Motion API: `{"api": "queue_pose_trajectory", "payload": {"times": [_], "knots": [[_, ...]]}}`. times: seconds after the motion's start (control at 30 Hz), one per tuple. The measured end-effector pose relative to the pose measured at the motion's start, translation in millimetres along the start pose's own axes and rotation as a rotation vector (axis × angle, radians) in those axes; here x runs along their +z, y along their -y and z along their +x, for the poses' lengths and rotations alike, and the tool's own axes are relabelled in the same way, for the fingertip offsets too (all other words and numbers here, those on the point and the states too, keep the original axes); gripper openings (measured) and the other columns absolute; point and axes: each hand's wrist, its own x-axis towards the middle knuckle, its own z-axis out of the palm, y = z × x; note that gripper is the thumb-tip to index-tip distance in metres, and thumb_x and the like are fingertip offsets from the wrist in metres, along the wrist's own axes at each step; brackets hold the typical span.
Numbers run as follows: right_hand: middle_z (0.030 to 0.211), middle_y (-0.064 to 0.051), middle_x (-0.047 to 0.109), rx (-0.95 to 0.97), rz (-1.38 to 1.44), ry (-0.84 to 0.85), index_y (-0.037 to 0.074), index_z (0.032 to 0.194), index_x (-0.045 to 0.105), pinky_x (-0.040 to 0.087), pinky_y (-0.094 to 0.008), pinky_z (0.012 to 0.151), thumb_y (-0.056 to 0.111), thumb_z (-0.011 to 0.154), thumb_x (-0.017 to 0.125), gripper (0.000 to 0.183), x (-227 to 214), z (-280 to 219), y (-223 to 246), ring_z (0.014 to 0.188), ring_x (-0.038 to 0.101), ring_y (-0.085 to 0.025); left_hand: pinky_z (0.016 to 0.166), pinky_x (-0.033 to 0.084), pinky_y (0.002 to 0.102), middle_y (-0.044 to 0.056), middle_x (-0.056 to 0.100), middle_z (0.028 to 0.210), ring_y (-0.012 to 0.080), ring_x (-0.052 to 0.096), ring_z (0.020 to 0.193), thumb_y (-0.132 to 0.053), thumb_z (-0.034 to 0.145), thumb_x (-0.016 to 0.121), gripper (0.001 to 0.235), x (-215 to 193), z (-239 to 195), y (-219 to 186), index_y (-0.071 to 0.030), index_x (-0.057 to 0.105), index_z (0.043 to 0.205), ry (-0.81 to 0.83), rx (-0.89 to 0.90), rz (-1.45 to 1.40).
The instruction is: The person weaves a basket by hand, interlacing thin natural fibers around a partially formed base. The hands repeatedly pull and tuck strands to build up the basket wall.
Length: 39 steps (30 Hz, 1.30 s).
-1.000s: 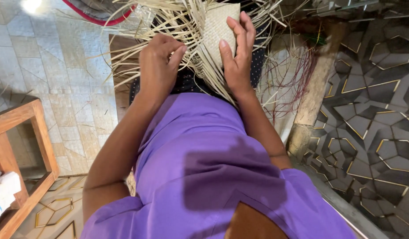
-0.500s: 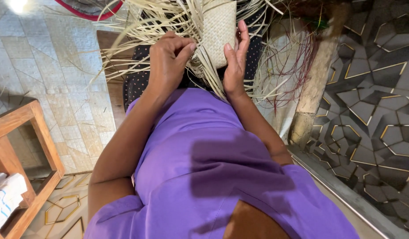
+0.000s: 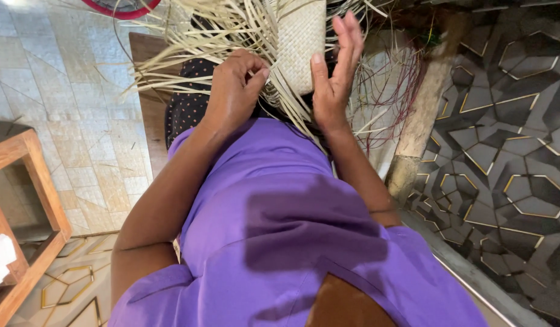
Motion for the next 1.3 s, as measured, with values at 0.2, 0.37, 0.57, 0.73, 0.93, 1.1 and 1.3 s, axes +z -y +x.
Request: {"api": "queue_pose_trajectory", "payload": {"times": [0.2,0.37,0.57,0.73,0.93,1.1,1.3], "knots": [[0.086,-0.005,0.051,-0.606,-0.357,0.444,0.008,0.093,0.065,0.031,-0.036,0.069,0.017,0.088,0.063,0.01,-4.1,58.5,59.9,0.079,0.044,-0.021,0.059,0.039,0.03,0.005,0.052,0.067,0.015,0.044,0.067,0.004,0.08,0.055,0.016,-5.3,-1.3,-10.1,-0.006,0.054,0.067,-0.045,-0.031,-0.064],[0.085,-0.005,0.047,-0.656,-0.321,0.669,0.008,0.09,0.06,0.027,-0.036,0.067,0.02,0.092,0.061,0.012,6.4,78.6,75.7,0.076,0.044,-0.023,0.06,0.038,0.028,0.002,0.053,0.069,0.012,0.046,0.064,0.001,0.079,0.052,0.017,-7.0,-4.9,2.0,-0.008,0.055,0.065,-0.034,-0.068,-0.087],[0.082,-0.005,0.046,-0.686,-0.349,0.658,0.008,0.078,0.053,0.028,-0.035,0.065,0.011,0.086,0.066,0.015,16.6,78.7,89.7,0.074,0.045,-0.023,0.048,0.034,0.022,0.001,0.05,0.072,0.0095,0.039,0.055,-0.005,0.082,0.046,0.008,-8.2,-7.8,-4.0,-0.009,0.052,0.084,0.014,-0.227,-0.239],[0.085,-0.005,0.062,-0.599,-0.272,0.596,0.008,0.084,0.055,0.029,-0.034,0.068,0.01,0.091,0.057,0.007,-0.1,49.0,109.7,0.076,0.051,-0.023,0.056,0.031,0.031,0.002,0.043,0.068,0.0139,0.039,0.062,-0.014,0.089,0.049,0.02,-4.7,-11.3,14.3,-0.008,0.048,0.07,-0.118,0.107,-0.141],[0.075,-0.004,0.066,-0.432,-0.362,0.487,0.007,0.087,0.066,0.031,-0.033,0.068,0.011,0.085,0.06,0.007,-12.0,17.3,91.8,0.07,0.057,-0.018,0.061,0.038,0.019,0.0,0.056,0.076,0.0062,0.046,0.066,-0.006,0.082,0.057,0.006,8.1,-13.1,23.5,-0.007,0.063,0.083,-0.12,-0.115,-0.366],[0.075,-0.003,0.064,-0.348,-0.253,0.549,0.007,0.08,0.062,0.033,-0.034,0.07,0.012,0.087,0.057,0.01,-15.9,21.7,107.7,0.069,0.058,-0.018,0.061,0.039,0.022,-0.001,0.054,0.069,0.0082,0.049,0.065,-0.009,0.08,0.061,0.009,14.0,-13.7,22.8,-0.009,0.062,0.071,-0.202,-0.135,-0.373],[0.062,-0.002,0.053,-0.097,-0.17,0.449,0.005,0.067,0.058,0.027,-0.023,0.048,0.003,0.086,0.055,0.019,-39.8,38.6,166.3,0.05,0.037,-0.008,0.063,0.037,0.024,0.002,0.052,0.073,0.0111,0.046,0.069,-0.001,0.084,0.061,0.007,8.6,-15.9,3.2,-0.007,0.065,0.083,-0.299,0.042,-0.402]]}}
